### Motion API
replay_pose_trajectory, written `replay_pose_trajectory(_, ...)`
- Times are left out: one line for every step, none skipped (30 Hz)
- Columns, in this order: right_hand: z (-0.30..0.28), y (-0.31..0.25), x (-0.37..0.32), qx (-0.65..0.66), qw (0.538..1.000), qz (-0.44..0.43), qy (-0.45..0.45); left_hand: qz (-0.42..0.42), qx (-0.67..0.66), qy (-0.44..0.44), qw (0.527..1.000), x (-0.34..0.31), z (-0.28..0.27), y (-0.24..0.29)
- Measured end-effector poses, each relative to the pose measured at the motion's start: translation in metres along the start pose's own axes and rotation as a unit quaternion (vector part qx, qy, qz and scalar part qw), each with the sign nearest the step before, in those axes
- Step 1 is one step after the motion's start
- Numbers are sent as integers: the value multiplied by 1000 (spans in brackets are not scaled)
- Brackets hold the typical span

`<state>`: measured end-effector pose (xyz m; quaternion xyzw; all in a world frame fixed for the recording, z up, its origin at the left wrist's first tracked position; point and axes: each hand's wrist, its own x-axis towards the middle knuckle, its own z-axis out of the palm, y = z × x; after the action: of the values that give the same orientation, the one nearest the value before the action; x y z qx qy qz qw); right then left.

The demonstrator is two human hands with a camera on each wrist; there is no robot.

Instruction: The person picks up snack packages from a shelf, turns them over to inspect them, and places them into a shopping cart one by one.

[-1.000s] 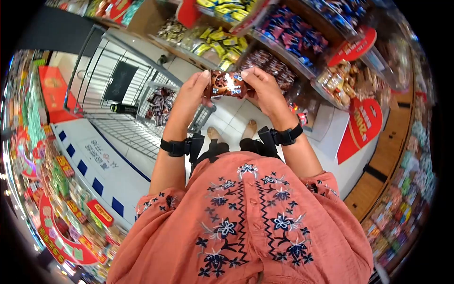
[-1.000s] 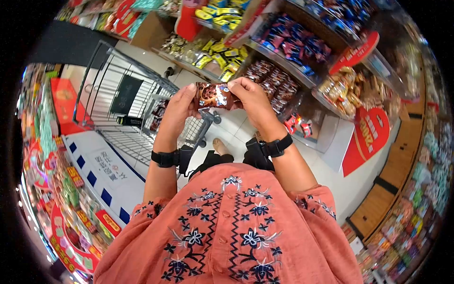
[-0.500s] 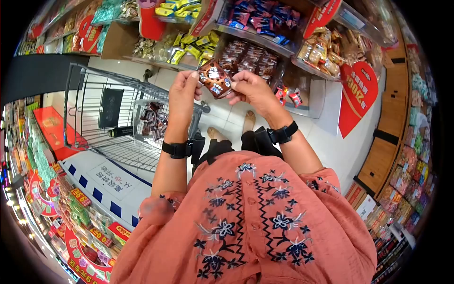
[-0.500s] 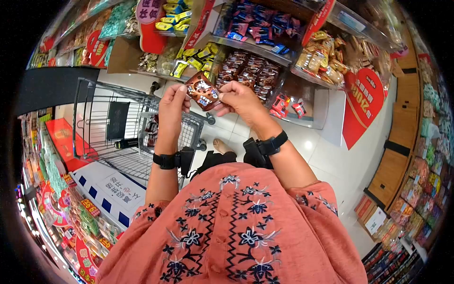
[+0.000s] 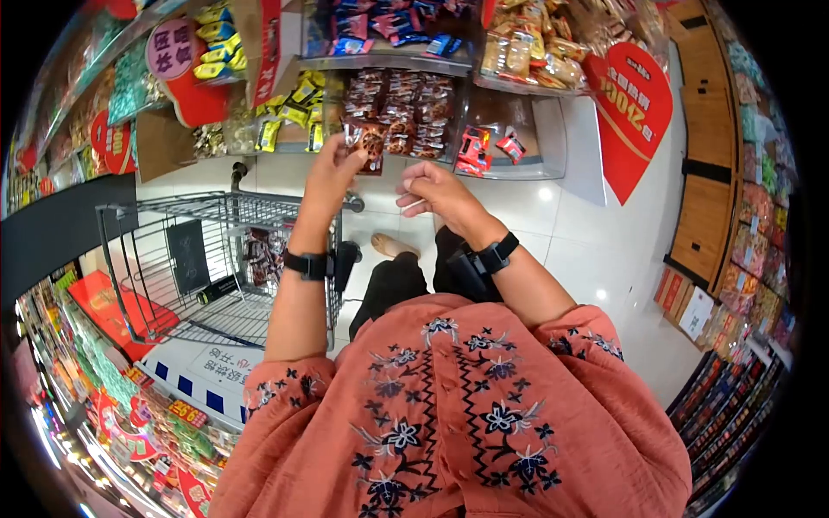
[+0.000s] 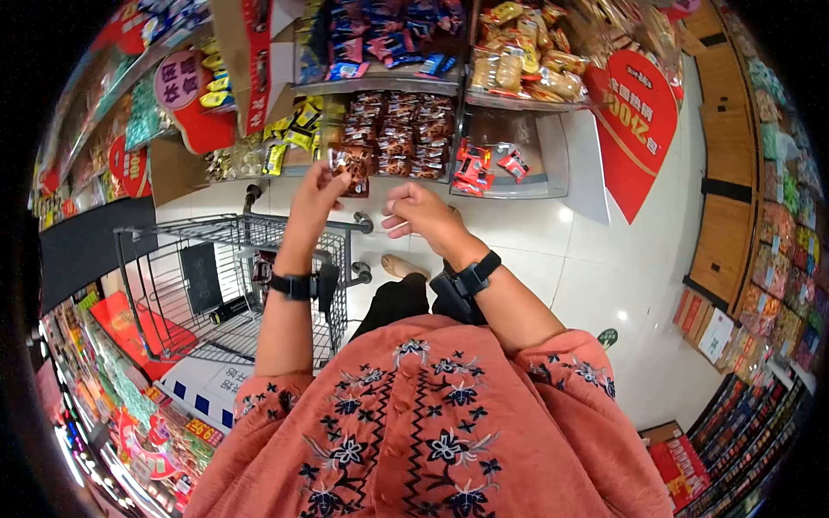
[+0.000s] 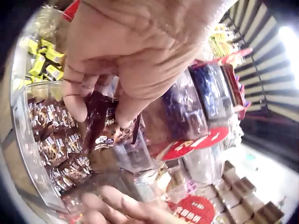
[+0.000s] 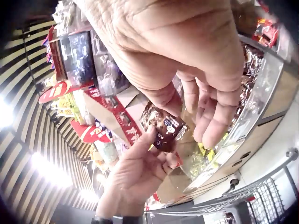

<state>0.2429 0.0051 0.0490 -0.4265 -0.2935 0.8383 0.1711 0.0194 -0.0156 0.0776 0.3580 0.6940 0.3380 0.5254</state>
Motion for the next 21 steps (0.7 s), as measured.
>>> replay_pose_trajectory(-10,1,-3,8,1000,-3,7,57,74,7,996,23,6,-5)
replay_pose_trajectory(-20,3,-7,17,1000,-6,14,114,146,14,983,47,14,-15)
replay_pose_trajectory(-30,6,-9,25,999,-7,20,163,208,11,964,69,24,-25)
replay_pose_trajectory(-40,9,-12,32,999,-6,27,212,268,14,940,91,33,-35)
replay_pose_trajectory(-51,12,-12,39,999,-5,33,255,319,8,913,110,47,-43)
replay_pose_trajectory(-60,14,-13,46,998,-5,39,298,367,3,881,125,59,-47)
replay_pose_trajectory(-67,15,-16,55,997,-8,45,281,379,-16,882,133,72,-45)
replay_pose_trajectory(-73,14,-20,64,997,-10,50,263,390,-33,882,141,85,-44)
replay_pose_trajectory(-78,14,-23,71,996,-12,55,245,400,-50,882,149,97,-46)
replay_pose_trajectory(-84,14,-25,78,995,-10,61,231,429,-57,872,159,107,-49)
replay_pose_trajectory(-88,15,-28,85,994,-7,68,217,456,-64,861,167,117,-52)
replay_pose_trajectory(-92,16,-30,91,993,-4,74,203,484,-71,849,173,126,-55)
replay_pose_trajectory(-97,19,-32,95,992,-1,79,199,492,-80,844,175,133,-56)
replay_pose_trajectory(-101,22,-33,98,992,2,83,221,504,-74,831,181,138,-63)
replay_pose_trajectory(-104,24,-34,101,991,4,87,244,516,-67,818,193,143,-81)
replay_pose_trajectory(-105,25,-36,102,991,7,91,266,528,-59,804,197,146,-85)
replay_pose_trajectory(-107,26,-36,103,990,11,95,259,545,-72,794,202,150,-89)
replay_pose_trajectory(-107,26,-37,103,990,14,98,260,556,-59,787,200,153,-88)
replay_pose_trajectory(-108,26,-38,106,989,16,98,261,567,-45,780,198,156,-87)
replay_pose_trajectory(-110,27,-38,108,989,18,97,263,578,-31,772,197,158,-85)
replay_pose_trajectory(-112,27,-38,109,989,19,96,254,576,-38,776,199,159,-85)
